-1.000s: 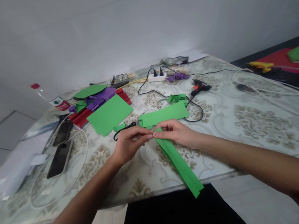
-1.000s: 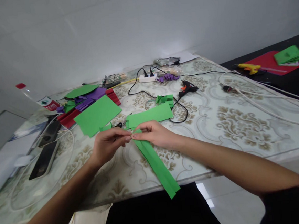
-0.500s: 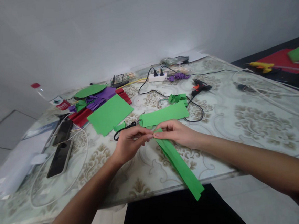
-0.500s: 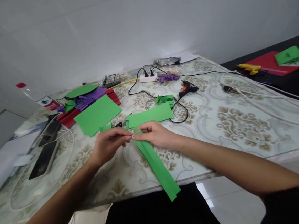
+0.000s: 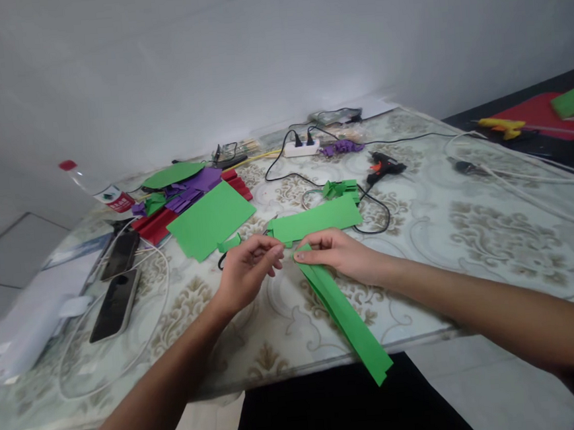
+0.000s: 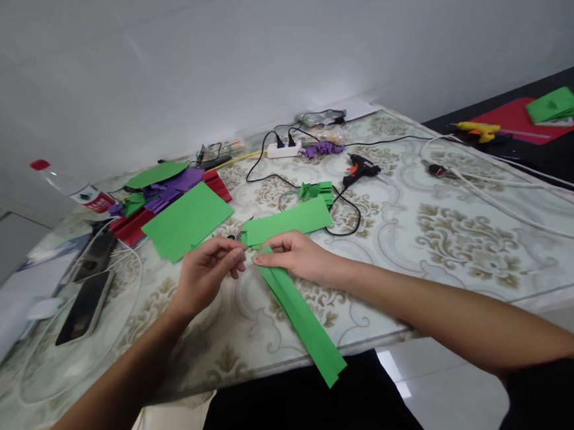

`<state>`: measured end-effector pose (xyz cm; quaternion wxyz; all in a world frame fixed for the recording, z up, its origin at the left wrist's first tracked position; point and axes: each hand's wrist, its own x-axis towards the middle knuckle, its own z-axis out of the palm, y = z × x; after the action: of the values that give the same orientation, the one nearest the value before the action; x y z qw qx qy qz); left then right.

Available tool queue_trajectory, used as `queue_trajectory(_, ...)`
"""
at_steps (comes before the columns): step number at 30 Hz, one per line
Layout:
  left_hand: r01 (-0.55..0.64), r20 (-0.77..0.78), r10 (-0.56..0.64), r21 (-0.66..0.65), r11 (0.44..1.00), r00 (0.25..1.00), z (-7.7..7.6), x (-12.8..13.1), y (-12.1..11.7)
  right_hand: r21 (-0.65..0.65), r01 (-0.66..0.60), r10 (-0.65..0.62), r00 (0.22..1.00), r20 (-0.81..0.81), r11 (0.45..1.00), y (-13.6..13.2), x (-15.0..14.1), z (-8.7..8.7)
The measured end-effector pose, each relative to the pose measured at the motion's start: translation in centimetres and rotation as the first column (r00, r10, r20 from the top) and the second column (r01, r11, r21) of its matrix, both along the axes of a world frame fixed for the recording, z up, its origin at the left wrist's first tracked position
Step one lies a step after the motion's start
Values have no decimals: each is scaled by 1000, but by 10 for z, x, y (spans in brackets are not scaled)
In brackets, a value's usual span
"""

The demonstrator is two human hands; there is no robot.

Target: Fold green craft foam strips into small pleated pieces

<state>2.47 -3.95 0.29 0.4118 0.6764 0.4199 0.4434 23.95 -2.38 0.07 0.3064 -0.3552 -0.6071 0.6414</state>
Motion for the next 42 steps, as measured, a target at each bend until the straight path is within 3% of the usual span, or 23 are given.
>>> queue_trajectory(12, 191, -134, -197, -55, 980, 971, -2, 0, -3, 19, -17, 17, 1000, 11, 1000, 0, -2, -4)
queue_trajectory(18, 192, -261, -183, 10, 981, 948, -5, 0, 0, 10, -11, 10, 999, 52, 1000, 0, -3, -4)
queue_trajectory(21, 162, -273, -149, 23, 987, 950, -7, 1, 2, -113, -43, 40, 999, -32, 993, -1, -4, -4)
queue_trajectory(24, 122, -228, -119, -3, 993, 966, -7, 1, 2, -302, -136, 85, 981, -176, 943, -2, -4, -4)
queue_trajectory(27, 86, -184, -91, -35, 996, 979, -4, 2, 3, -384, -175, 87, 968, -236, 907, -2, -4, -6)
queue_trajectory(33, 53, -160, -61, -56, 997, 985, -2, 3, 4, -342, -154, 86, 974, -207, 927, -2, -4, -9)
queue_trajectory(42, 147, -139, -167, -142, 979, 976, -2, 6, 3, -311, -163, 112, 978, -176, 936, -5, -6, -4)
